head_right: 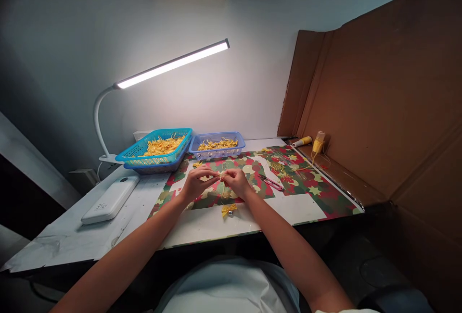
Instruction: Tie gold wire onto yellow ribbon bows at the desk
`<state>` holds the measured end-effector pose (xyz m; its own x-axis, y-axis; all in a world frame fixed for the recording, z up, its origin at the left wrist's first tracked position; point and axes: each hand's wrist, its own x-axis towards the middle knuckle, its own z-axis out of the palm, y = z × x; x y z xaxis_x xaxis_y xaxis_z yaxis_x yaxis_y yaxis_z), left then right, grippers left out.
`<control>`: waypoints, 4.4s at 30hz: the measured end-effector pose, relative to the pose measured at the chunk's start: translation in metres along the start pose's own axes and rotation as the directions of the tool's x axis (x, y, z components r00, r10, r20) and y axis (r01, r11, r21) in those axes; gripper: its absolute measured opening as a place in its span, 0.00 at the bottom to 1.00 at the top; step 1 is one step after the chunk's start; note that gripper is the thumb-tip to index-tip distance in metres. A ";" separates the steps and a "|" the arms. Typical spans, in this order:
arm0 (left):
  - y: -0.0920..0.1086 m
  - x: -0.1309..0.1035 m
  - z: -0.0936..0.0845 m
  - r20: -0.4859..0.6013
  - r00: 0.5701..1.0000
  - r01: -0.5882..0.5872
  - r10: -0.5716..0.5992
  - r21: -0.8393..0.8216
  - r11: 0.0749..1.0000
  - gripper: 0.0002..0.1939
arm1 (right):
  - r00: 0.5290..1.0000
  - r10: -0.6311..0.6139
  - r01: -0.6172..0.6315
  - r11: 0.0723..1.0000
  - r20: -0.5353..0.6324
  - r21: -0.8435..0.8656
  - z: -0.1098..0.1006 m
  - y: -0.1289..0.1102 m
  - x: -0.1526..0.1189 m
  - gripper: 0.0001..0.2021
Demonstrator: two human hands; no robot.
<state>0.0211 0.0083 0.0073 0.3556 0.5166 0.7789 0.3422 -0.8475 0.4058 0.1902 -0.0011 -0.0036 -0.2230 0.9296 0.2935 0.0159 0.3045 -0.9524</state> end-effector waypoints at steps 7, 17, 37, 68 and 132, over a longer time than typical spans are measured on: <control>0.002 -0.001 0.000 -0.026 1.000 -0.009 0.009 0.026 1.000 0.08 | 1.000 0.015 -0.015 0.999 0.007 0.035 0.000 0.000 0.000 0.12; 0.000 -0.001 0.003 -0.065 0.996 0.054 -0.053 0.014 0.998 0.09 | 1.000 0.026 -0.027 0.998 0.017 0.051 -0.002 -0.002 -0.001 0.10; -0.001 -0.001 0.004 -0.078 0.987 0.137 -0.140 -0.043 0.990 0.13 | 0.999 0.052 -0.052 0.994 0.003 0.097 -0.002 -0.005 0.000 0.11; -0.002 -0.002 0.004 -0.073 0.987 0.138 -0.144 -0.080 0.987 0.11 | 0.995 0.096 -0.098 0.984 0.021 0.149 -0.003 -0.004 -0.001 0.15; -0.004 -0.004 0.010 0.156 0.944 0.301 -0.291 -0.043 0.953 0.10 | 0.998 -0.046 0.042 0.994 -0.043 -0.102 0.001 0.002 0.001 0.09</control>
<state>0.0270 0.0110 -0.0020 0.3716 0.7536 0.5423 0.3957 -0.6570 0.6417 0.1888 0.0000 -0.0051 -0.1817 0.9224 0.3407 0.1060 0.3628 -0.9258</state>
